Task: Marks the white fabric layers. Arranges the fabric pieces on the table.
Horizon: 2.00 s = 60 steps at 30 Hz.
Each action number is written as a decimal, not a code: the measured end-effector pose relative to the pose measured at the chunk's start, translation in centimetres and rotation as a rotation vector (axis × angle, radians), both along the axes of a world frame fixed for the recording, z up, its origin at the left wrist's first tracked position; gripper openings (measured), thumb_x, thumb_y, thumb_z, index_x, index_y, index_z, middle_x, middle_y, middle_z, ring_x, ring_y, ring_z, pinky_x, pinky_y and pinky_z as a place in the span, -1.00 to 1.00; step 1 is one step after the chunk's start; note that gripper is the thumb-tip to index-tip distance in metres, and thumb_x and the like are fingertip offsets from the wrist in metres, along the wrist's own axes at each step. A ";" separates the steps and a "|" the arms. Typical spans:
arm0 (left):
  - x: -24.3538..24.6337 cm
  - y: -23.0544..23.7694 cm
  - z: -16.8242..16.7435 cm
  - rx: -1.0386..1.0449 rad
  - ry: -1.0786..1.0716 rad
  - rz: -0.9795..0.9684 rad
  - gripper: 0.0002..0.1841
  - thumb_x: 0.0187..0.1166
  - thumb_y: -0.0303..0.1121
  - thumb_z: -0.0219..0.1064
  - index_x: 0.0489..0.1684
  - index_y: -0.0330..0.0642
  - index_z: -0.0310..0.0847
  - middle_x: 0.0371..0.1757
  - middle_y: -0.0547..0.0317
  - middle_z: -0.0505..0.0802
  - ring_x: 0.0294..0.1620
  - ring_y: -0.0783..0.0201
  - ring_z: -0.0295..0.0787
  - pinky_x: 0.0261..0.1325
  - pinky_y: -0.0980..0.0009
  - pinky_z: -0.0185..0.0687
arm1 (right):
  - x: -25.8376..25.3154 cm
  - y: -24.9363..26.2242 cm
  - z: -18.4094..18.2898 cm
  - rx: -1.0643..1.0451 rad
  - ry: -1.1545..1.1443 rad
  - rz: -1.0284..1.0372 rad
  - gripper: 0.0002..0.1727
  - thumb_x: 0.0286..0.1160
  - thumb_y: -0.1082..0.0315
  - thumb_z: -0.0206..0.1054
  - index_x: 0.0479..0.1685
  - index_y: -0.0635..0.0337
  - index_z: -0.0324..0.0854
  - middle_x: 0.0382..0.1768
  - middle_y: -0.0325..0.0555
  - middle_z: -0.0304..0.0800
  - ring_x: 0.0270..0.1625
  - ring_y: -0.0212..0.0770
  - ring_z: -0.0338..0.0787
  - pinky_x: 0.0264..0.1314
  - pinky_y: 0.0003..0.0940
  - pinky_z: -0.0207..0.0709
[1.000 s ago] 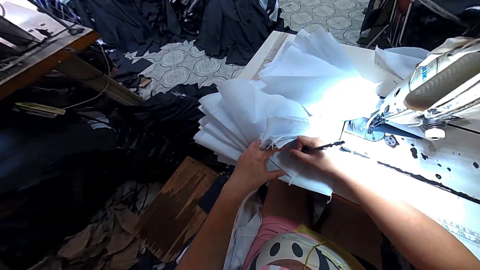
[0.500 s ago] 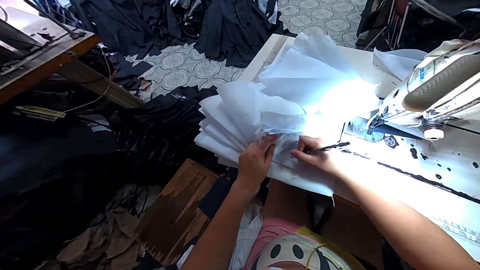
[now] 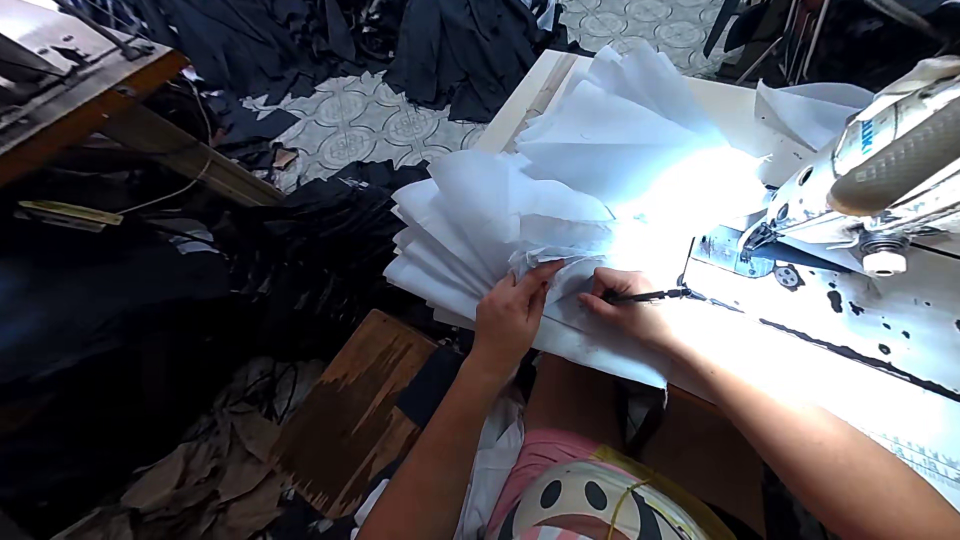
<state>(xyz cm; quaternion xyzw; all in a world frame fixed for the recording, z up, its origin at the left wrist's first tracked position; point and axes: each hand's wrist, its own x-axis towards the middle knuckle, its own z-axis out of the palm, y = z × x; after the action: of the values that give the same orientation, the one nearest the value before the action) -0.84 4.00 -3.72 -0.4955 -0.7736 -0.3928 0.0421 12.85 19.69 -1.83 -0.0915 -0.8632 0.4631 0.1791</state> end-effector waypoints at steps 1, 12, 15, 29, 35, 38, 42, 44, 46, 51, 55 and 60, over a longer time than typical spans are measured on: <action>0.0 0.0 0.0 0.000 0.000 0.000 -0.68 0.67 -0.40 0.20 0.23 -0.03 0.84 -0.15 -0.21 0.90 -0.23 -0.20 0.85 -0.18 -0.09 0.70 | 0.0 0.0 0.0 0.006 0.004 -0.002 -0.72 0.51 0.37 0.35 -0.56 0.32 0.57 -0.63 -0.34 0.47 -0.50 -0.71 0.38 -0.39 -0.76 0.18; 0.0 -0.3 -0.3 0.032 0.040 -0.025 -0.54 0.60 -0.53 0.15 0.34 0.13 0.80 -0.12 -0.35 0.84 -0.25 -0.26 0.84 -0.27 -0.11 0.69 | 0.0 -0.1 0.1 0.010 -0.003 -0.020 -0.71 0.52 0.40 0.34 -0.60 0.30 0.54 -0.64 -0.35 0.45 -0.51 -0.70 0.36 -0.40 -0.75 0.17; -0.2 -0.6 0.1 -0.031 0.026 -0.087 -0.62 0.58 -0.52 0.16 -0.03 0.10 0.94 -0.06 -0.33 0.86 -0.09 -0.30 0.86 -0.13 -0.18 0.72 | 0.3 0.6 0.2 -0.194 0.040 -0.054 -0.73 0.52 0.40 0.37 -0.57 0.14 0.51 -0.63 -0.49 0.50 -0.52 -0.73 0.46 -0.39 -0.78 0.31; 0.4 -0.2 -0.2 0.051 0.071 -0.021 -0.76 0.53 -0.25 0.35 -0.24 -0.21 0.89 -0.24 -0.11 0.92 -0.22 -0.12 0.88 -0.15 -0.02 0.73 | 0.9 0.9 0.9 -0.452 0.172 0.095 -0.73 0.42 0.44 0.43 -0.57 -0.09 0.53 -0.58 -0.64 0.63 -0.49 -0.73 0.59 -0.36 -0.76 0.48; 0.0 0.2 0.3 -0.009 0.036 0.009 -0.79 0.53 -0.34 0.35 -0.21 -0.34 0.81 -0.33 -0.13 0.88 -0.32 -0.08 0.86 -0.23 0.00 0.72 | 0.0 0.6 -0.5 0.012 0.065 0.056 -0.71 0.54 0.29 0.37 -0.49 0.29 0.60 -0.61 -0.36 0.51 -0.49 -0.72 0.41 -0.38 -0.78 0.22; 0.0 0.2 0.2 -0.009 0.010 0.004 -0.78 0.54 -0.34 0.35 -0.19 -0.35 0.80 -0.30 -0.14 0.88 -0.30 -0.09 0.86 -0.21 -0.02 0.72 | -0.3 0.1 -0.4 0.058 0.037 0.015 -0.73 0.50 0.34 0.37 -0.50 0.35 0.63 -0.61 -0.26 0.55 -0.48 -0.66 0.42 -0.38 -0.74 0.22; 0.0 0.1 0.1 -0.009 0.001 0.007 -0.78 0.53 -0.34 0.35 -0.18 -0.35 0.81 -0.28 -0.14 0.89 -0.25 -0.10 0.88 -0.17 -0.02 0.73 | -0.3 0.2 -0.4 0.027 0.022 0.026 -0.73 0.51 0.35 0.37 -0.54 0.32 0.60 -0.62 -0.35 0.51 -0.49 -0.72 0.40 -0.38 -0.77 0.19; -0.1 0.1 0.1 -0.003 -0.003 0.005 -0.78 0.53 -0.34 0.35 -0.19 -0.35 0.81 -0.28 -0.14 0.89 -0.25 -0.09 0.87 -0.17 -0.02 0.73 | -0.3 0.2 -0.5 0.023 0.026 0.027 -0.72 0.51 0.34 0.38 -0.53 0.33 0.60 -0.61 -0.34 0.53 -0.48 -0.72 0.41 -0.37 -0.78 0.21; -0.1 0.1 0.1 -0.007 -0.013 0.000 -0.78 0.53 -0.34 0.34 -0.19 -0.35 0.81 -0.28 -0.14 0.89 -0.25 -0.09 0.88 -0.17 -0.02 0.73 | -0.4 0.1 -0.6 0.037 0.042 0.012 -0.72 0.50 0.35 0.37 -0.54 0.34 0.60 -0.61 -0.31 0.53 -0.48 -0.70 0.41 -0.37 -0.76 0.21; -0.1 0.1 0.1 -0.006 -0.024 -0.001 -0.79 0.54 -0.34 0.34 -0.20 -0.34 0.80 -0.28 -0.13 0.88 -0.26 -0.09 0.86 -0.19 -0.04 0.71 | -0.3 0.4 -0.7 0.063 0.058 0.030 -0.70 0.51 0.33 0.38 -0.55 0.33 0.59 -0.62 -0.29 0.52 -0.49 -0.66 0.41 -0.38 -0.73 0.21; -0.1 0.1 0.0 0.001 -0.022 -0.003 -0.78 0.55 -0.34 0.33 -0.20 -0.35 0.80 -0.26 -0.14 0.89 -0.24 -0.10 0.87 -0.17 -0.05 0.72 | -0.3 0.5 -0.8 0.065 0.065 0.033 -0.70 0.50 0.34 0.37 -0.58 0.28 0.57 -0.64 -0.35 0.47 -0.50 -0.70 0.38 -0.40 -0.76 0.18; 0.1 -0.4 0.5 -0.056 -0.015 -0.064 -0.78 0.61 -0.34 0.31 -0.11 -0.25 0.85 -0.19 -0.20 0.89 -0.16 -0.21 0.86 -0.12 -0.13 0.72 | 0.0 0.8 0.0 -0.197 0.057 -0.008 -0.74 0.50 0.38 0.41 -0.56 0.16 0.53 -0.61 -0.47 0.51 -0.50 -0.73 0.46 -0.37 -0.79 0.31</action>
<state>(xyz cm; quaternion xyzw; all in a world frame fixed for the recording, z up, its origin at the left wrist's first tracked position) -0.72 3.57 -3.20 -0.5183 -0.7682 -0.3757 0.0098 12.88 20.45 -1.81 -0.0990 -0.8078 0.5473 0.1955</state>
